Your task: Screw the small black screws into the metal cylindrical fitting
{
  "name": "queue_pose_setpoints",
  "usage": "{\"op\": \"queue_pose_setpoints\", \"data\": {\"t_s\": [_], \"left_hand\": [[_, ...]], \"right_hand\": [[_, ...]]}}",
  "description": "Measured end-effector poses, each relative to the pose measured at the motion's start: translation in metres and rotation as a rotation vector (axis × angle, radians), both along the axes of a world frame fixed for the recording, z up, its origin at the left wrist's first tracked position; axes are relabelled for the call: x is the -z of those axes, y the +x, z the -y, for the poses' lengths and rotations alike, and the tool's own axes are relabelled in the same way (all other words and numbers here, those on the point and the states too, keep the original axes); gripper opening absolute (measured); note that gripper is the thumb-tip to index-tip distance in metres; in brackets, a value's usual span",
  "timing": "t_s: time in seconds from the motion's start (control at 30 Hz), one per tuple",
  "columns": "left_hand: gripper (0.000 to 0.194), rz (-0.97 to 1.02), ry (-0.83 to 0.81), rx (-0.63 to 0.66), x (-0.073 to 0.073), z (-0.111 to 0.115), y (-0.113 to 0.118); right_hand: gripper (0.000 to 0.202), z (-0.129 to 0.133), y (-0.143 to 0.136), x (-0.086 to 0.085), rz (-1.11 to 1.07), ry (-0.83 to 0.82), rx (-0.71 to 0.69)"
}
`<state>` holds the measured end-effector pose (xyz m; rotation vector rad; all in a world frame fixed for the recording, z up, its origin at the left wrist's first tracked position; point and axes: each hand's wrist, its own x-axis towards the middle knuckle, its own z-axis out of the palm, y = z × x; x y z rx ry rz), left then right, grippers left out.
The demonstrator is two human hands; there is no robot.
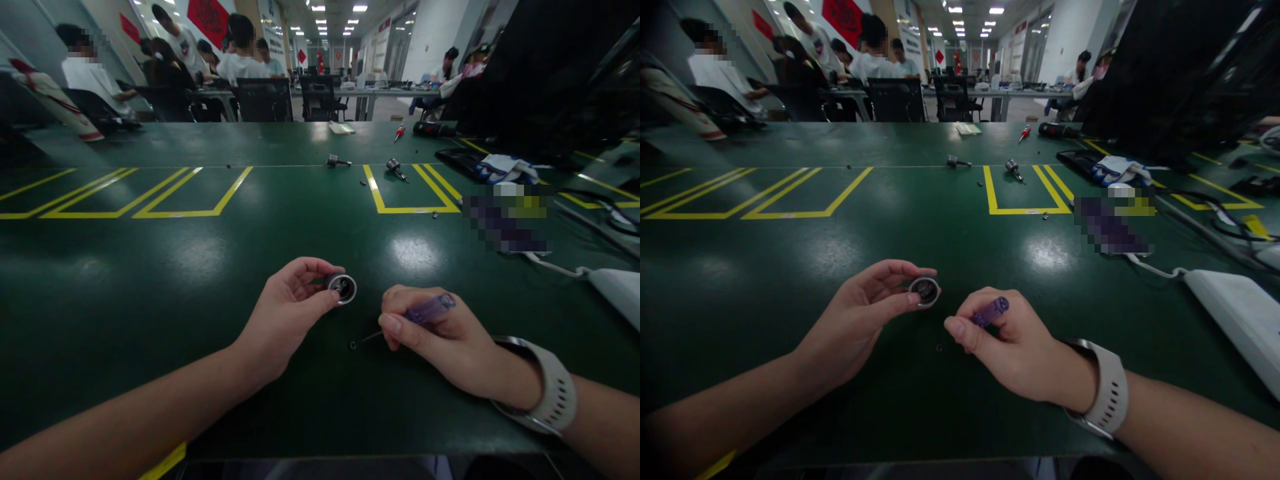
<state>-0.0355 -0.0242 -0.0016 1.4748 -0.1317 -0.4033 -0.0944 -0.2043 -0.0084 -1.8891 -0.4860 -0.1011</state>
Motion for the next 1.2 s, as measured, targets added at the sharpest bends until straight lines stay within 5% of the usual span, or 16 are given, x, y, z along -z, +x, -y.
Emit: {"op": "queue_pose_setpoints", "data": {"t_s": [0.27,0.43,0.7,1.2], "left_hand": [[0.02,0.039,-0.003,-0.024,-0.002,0.001,0.0],[0.02,0.059,0.008,-0.02,-0.001,0.0,0.0],[0.019,0.091,0.072,0.016,-0.003,0.001,-0.005],[0.014,0.171,0.113,0.02,-0.002,0.005,-0.011]], "right_hand": [[0.015,-0.009,-0.011,0.006,0.59,-0.412,-0.176],[0.021,-0.009,-0.018,0.006,0.774,-0.462,-0.043],[0.02,-0.007,-0.02,-0.001,0.849,-0.457,0.118],[0.02,-0.011,-0.017,-0.001,0.867,-0.526,0.106]]}}
